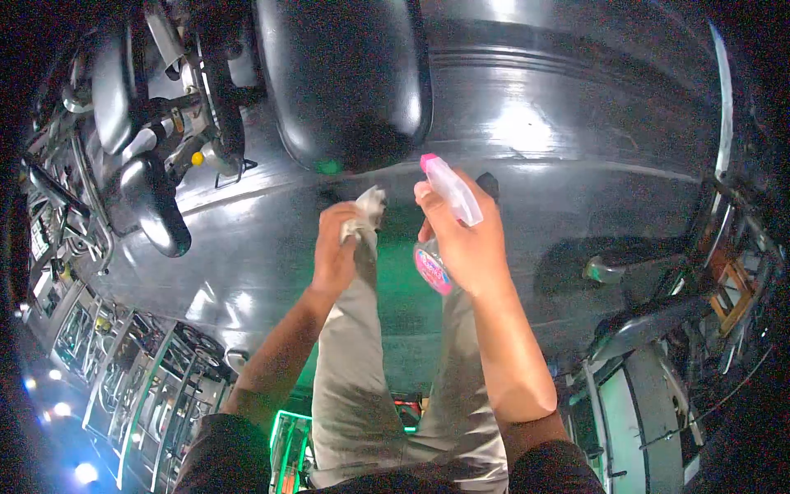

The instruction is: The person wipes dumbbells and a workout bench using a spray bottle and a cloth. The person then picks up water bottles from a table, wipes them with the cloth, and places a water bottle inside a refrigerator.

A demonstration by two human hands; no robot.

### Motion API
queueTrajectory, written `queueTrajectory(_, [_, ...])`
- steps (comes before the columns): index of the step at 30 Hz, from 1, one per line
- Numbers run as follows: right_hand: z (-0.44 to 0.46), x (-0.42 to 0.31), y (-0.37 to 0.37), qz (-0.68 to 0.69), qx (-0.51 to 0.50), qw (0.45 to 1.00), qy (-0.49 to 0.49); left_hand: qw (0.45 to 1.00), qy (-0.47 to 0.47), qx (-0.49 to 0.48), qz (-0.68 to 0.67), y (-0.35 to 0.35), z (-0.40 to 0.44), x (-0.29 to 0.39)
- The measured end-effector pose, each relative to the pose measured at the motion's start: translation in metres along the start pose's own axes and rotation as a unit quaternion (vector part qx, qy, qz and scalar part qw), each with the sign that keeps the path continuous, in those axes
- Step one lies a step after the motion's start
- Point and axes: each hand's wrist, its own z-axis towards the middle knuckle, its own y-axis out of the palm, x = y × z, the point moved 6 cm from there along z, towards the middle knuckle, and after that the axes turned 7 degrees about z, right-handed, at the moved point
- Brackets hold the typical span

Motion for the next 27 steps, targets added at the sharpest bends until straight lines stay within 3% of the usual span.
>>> queueTrajectory(3, [-0.013, -0.013, 0.008, -0.010, -0.006, 1.000, 0.000, 0.959, -0.222, 0.073, -0.158, -0.026, -0.021, -0.012])
queueTrajectory(4, [-0.018, -0.021, 0.012, -0.017, -0.011, 1.000, 0.000, 0.961, -0.213, 0.077, -0.157, -0.037, -0.023, -0.002])
queueTrajectory(6, [-0.032, -0.044, 0.020, -0.019, -0.012, 1.000, -0.010, 0.857, -0.361, 0.131, -0.345, -0.062, -0.024, 0.017])
queueTrajectory(10, [-0.069, -0.102, 0.034, -0.037, -0.046, 0.997, -0.040, 0.833, -0.330, 0.169, -0.411, -0.114, -0.017, 0.078])
queueTrajectory(14, [-0.116, -0.169, 0.063, -0.075, -0.079, 0.990, -0.088, 0.839, -0.329, 0.210, -0.380, -0.175, -0.030, 0.125])
queueTrajectory(15, [-0.133, -0.186, 0.070, -0.087, -0.077, 0.989, -0.090, 0.810, -0.338, 0.225, -0.423, -0.192, -0.033, 0.146])
queueTrajectory(19, [-0.208, -0.251, 0.094, -0.111, -0.067, 0.982, -0.139, 0.792, -0.297, 0.203, -0.493, -0.261, -0.054, 0.212])
queueTrajectory(22, [-0.266, -0.302, 0.100, -0.108, -0.072, 0.975, -0.179, 0.795, -0.188, 0.223, -0.532, -0.298, -0.070, 0.262])
queueTrajectory(24, [-0.299, -0.324, 0.093, -0.120, -0.067, 0.972, -0.191, 0.788, -0.179, 0.236, -0.539, -0.311, -0.085, 0.281])
queueTrajectory(26, [-0.330, -0.342, 0.085, -0.126, -0.072, 0.964, -0.224, 0.762, -0.110, 0.187, -0.610, -0.323, -0.095, 0.306])
queueTrajectory(27, [-0.347, -0.350, 0.083, -0.124, -0.075, 0.959, -0.245, 0.755, -0.128, 0.215, -0.607, -0.325, -0.101, 0.308])
